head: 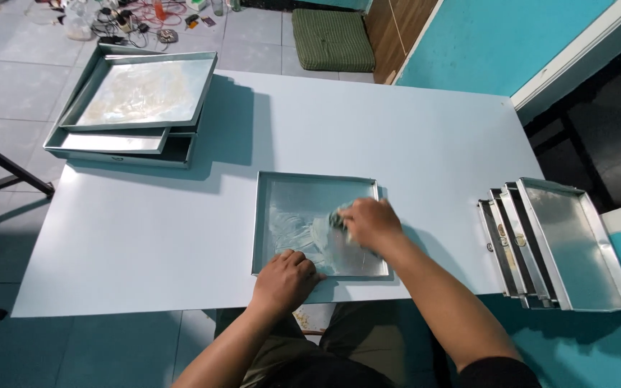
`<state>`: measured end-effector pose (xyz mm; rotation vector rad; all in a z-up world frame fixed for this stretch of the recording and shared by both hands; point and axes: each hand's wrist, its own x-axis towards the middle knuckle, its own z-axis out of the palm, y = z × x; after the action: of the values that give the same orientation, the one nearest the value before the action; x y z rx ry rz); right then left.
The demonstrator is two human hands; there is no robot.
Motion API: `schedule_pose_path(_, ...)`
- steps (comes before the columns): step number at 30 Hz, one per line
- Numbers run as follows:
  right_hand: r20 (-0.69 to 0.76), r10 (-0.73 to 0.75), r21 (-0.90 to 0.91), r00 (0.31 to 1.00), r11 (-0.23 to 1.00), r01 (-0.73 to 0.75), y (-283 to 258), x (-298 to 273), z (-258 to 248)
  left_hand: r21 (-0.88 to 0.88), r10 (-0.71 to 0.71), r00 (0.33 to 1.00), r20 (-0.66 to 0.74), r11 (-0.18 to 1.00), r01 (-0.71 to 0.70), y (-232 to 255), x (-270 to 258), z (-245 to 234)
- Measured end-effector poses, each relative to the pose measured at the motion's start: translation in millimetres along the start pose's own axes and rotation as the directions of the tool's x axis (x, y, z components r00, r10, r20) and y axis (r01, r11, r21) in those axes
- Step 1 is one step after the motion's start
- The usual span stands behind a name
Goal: The person wipes the surface of a metal tray with a cloth, then flips it over and wipes the other side. They place the cleaned tray aside and repeat the process with another tray from a stack.
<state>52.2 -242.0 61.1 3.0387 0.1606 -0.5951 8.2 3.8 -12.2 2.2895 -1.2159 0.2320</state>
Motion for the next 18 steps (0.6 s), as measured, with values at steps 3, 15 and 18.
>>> schedule_pose_path(3,-0.072,0.147,0.033,0.987,0.989,-0.145,13,37,5,0.0,-0.007,1.0,0.019,1.0,0.007,-3,-4,8)
schedule_pose_path(15,0.067,0.134,0.096,0.989,0.985,-0.14,-41,-20,-10,-0.03,-0.063,0.983,0.172,0.997,0.069,-5,-9,-5)
schedule_pose_path(18,0.194,0.093,0.047,0.977,0.993,-0.104,-59,-47,-8,-0.036,-0.049,0.984,0.173,0.998,0.056,-5,-9,-10)
